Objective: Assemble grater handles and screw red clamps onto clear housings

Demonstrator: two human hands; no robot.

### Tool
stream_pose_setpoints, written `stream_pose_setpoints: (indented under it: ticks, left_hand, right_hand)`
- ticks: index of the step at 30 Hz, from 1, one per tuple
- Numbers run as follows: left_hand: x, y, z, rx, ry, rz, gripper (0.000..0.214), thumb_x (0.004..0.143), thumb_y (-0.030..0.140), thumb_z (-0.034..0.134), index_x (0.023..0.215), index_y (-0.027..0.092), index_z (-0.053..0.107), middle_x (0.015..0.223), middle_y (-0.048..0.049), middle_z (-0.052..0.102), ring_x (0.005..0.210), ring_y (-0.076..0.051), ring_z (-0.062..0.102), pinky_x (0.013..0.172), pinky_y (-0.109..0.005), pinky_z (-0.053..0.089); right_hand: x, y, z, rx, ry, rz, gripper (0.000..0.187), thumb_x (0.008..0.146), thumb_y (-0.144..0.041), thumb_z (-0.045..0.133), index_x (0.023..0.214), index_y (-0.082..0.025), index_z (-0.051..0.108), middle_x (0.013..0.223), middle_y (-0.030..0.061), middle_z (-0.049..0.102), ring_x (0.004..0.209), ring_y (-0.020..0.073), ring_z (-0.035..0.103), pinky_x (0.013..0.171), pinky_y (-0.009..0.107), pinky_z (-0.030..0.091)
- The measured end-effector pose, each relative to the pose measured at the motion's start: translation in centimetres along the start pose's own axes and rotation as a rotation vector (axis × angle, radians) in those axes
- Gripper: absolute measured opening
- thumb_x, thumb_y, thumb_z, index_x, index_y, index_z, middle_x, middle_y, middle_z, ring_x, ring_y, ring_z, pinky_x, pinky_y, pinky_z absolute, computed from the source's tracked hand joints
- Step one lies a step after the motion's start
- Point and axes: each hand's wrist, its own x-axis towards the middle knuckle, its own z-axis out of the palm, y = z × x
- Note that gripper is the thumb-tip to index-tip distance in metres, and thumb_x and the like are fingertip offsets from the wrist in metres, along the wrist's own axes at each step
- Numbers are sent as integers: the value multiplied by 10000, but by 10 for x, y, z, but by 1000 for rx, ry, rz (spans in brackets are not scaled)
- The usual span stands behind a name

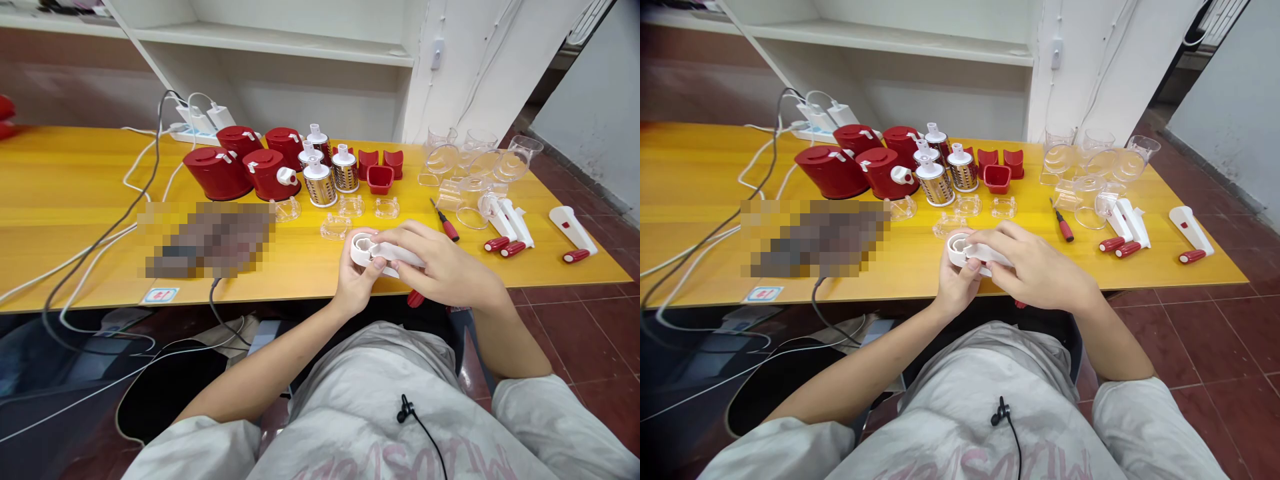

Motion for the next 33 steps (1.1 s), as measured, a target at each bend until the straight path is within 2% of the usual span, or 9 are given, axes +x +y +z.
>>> stream_pose_setpoints:
  ticks: [8, 12, 17, 25, 33]
  left_hand:
    - [-1, 3, 3, -50, 25, -12, 539, 945, 567, 962, 1331, 291, 704, 1215, -31, 653, 976, -142, 638, 876, -225, 570]
    - [-1, 2, 4, -77, 43, -25, 576, 914, 570, 989, 1316, 279, 694, 1206, -34, 672, 970, -140, 659, 840, -218, 587]
    - [0, -2, 2, -122, 64, -58, 645, 866, 576, 1026, 1309, 271, 669, 1142, -27, 718, 930, -138, 694, 801, -219, 614]
    - [0, -9, -6, -115, 15, -34, 576, 891, 523, 1022, 1299, 265, 709, 1269, -48, 736, 1059, -153, 741, 897, -240, 627]
    - [-1, -3, -7, -54, 18, -71, 599, 875, 560, 1023, 1276, 253, 700, 1194, -48, 731, 1120, -194, 736, 995, -306, 616]
  right_hand:
    - [0, 1, -1, -36, 6, -65, 579, 1102, -485, 454, 1651, -362, 588, 1504, 51, 670, 1363, 65, 656, 1249, 276, 613]
    - [2, 1, -4, -38, 1, -89, 570, 1103, -520, 438, 1615, -365, 635, 1471, 55, 689, 1333, 63, 668, 1238, 283, 624]
    - [4, 2, -7, -41, -26, -90, 585, 1103, -561, 416, 1630, -411, 620, 1443, 58, 701, 1317, 67, 674, 1268, 326, 628]
    - [2, 3, -5, -72, -56, -65, 619, 1110, -572, 365, 1690, -441, 536, 1484, 58, 683, 1358, 77, 650, 1300, 371, 622]
    - [-1, 3, -2, -148, -52, -78, 611, 1118, -513, 345, 1693, -432, 535, 1502, 57, 683, 1357, 100, 630, 1258, 389, 628]
